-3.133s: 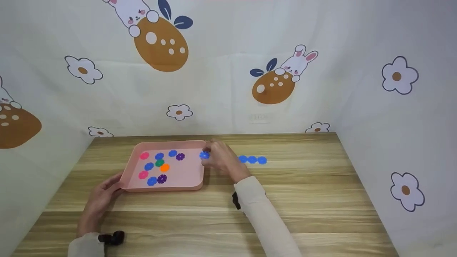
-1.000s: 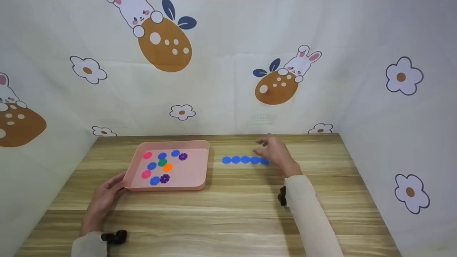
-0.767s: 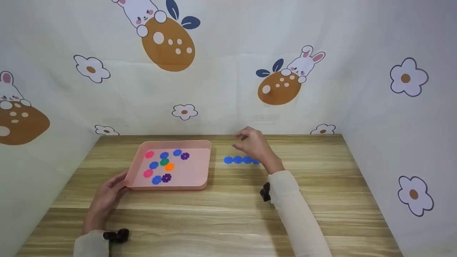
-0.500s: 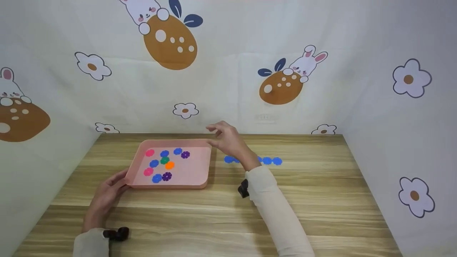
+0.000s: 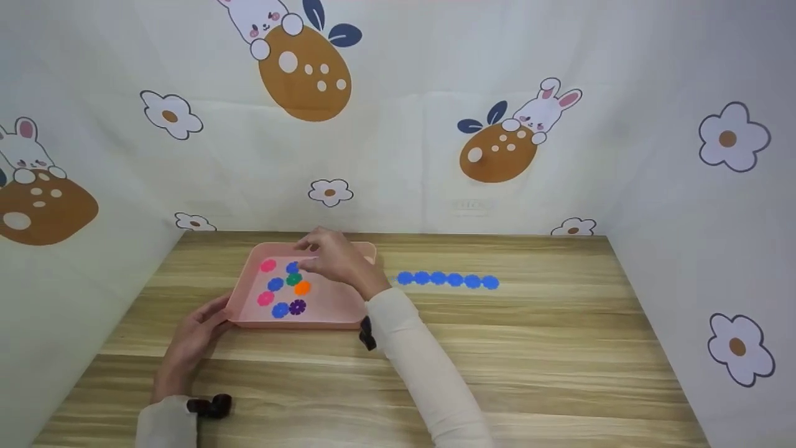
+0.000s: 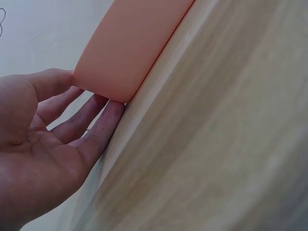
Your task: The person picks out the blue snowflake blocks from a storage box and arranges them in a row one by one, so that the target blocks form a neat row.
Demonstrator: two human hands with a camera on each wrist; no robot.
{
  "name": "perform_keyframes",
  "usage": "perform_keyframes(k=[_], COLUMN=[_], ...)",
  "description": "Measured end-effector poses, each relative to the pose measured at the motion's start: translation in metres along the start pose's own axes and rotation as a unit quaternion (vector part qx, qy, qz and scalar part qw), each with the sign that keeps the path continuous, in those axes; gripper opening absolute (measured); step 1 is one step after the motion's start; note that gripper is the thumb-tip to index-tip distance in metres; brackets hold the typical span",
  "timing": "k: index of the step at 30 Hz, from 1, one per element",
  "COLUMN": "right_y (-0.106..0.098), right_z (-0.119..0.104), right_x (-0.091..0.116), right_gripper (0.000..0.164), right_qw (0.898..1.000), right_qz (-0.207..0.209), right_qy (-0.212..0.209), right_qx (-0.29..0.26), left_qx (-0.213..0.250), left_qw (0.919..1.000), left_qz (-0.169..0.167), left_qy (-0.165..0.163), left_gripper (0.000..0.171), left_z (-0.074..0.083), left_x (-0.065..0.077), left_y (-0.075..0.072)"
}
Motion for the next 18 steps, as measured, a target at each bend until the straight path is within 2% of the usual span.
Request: perform_keyframes(k=[4, 11, 14, 18], right_y=[0.028, 0.071, 0.087, 0.104], right_z=[0.004, 0.015, 0.019, 0.023], right_x=[-0.004, -0.008, -0.008, -0.003], right_gripper=[0.035, 0.036, 0.037, 0.039], right_qw=[0.999, 0.998, 0.996, 0.994], right_qz=[-0.028, -0.068, -0.085, -0.102], right_qy=[0.008, 0.012, 0.022, 0.028], right_qx=[0.019, 0.006, 0.014, 0.021], left_qx=[-0.004, -0.005, -0.008, 0.000], left_qw=[1.0000, 1.0000, 0.9999, 1.0000], left_qz=[-0.001, 0.005, 0.005, 0.005], left_qy=[-0.004, -0.005, -0.010, 0.002], left_gripper=[0.043, 0.044, 0.045, 0.044], left_z=[-0.001, -0.002, -0.003, -0.001], left_x=[-0.001, -0.001, 0.000, -0.001], left_y=[0.000, -0.002, -0.002, -0.001])
Point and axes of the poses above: each hand's wrist, its own x-axis away from the middle knuckle, its own y-axis out of the palm, z = x × y, the point moved 9 cm from there along -x, towards the middle knuckle, and after that the axes turned 8 degrees about z, right-handed, at the moved point
